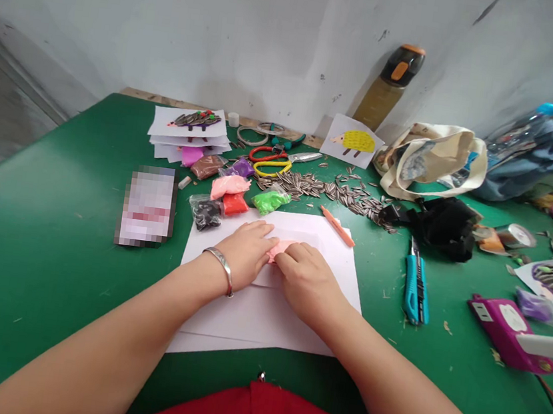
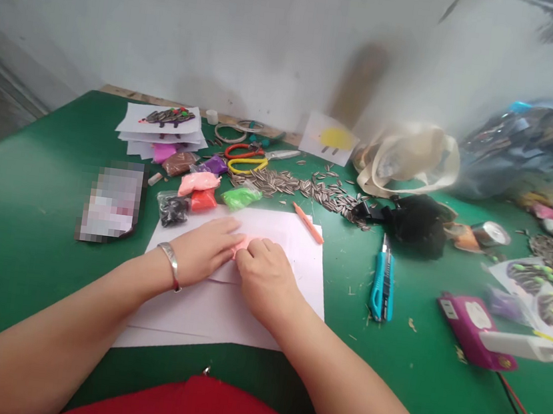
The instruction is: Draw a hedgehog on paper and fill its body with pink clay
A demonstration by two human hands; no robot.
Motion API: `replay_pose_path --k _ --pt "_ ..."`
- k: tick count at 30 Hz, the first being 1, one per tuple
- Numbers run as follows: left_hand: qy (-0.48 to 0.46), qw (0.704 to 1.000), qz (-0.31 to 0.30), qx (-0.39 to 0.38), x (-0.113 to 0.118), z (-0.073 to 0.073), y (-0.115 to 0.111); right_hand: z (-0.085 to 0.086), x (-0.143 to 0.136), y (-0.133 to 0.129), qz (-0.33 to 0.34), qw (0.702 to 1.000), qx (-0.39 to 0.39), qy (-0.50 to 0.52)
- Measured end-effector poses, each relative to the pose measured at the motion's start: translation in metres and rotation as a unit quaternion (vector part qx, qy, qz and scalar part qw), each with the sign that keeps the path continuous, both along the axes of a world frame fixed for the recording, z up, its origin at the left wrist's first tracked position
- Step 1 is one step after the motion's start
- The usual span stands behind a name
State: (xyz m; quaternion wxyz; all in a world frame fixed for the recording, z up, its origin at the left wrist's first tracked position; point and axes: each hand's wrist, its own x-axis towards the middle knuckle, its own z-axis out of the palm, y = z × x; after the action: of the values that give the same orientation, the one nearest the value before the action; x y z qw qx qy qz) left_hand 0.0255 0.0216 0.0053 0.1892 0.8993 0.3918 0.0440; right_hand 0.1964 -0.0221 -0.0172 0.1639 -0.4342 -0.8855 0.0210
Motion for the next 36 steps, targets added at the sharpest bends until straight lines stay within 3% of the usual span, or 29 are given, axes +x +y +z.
replay_pose_path --k 18,26,32,36 --pt "0.012 1.0 0.003 0.001 0.0 0.0 0.0 0.002 -0.003 0.0 -0.005 1.0 -0.021 0.014" --pt "0.047 0.999 -0.016 -0.007 -0.002 0.003 0.003 0.02 0.035 0.007 -0.092 0.986 -0.07 0.12" --pt "0.05 0.998 -0.022 -0.009 -0.001 0.005 0.003 0.023 0.04 0.002 -0.062 0.987 -0.134 0.056" --pt "0.055 0.998 -0.017 -0.024 -0.002 0.008 0.002 0.017 0.031 0.001 -0.037 0.991 -0.124 -0.031"
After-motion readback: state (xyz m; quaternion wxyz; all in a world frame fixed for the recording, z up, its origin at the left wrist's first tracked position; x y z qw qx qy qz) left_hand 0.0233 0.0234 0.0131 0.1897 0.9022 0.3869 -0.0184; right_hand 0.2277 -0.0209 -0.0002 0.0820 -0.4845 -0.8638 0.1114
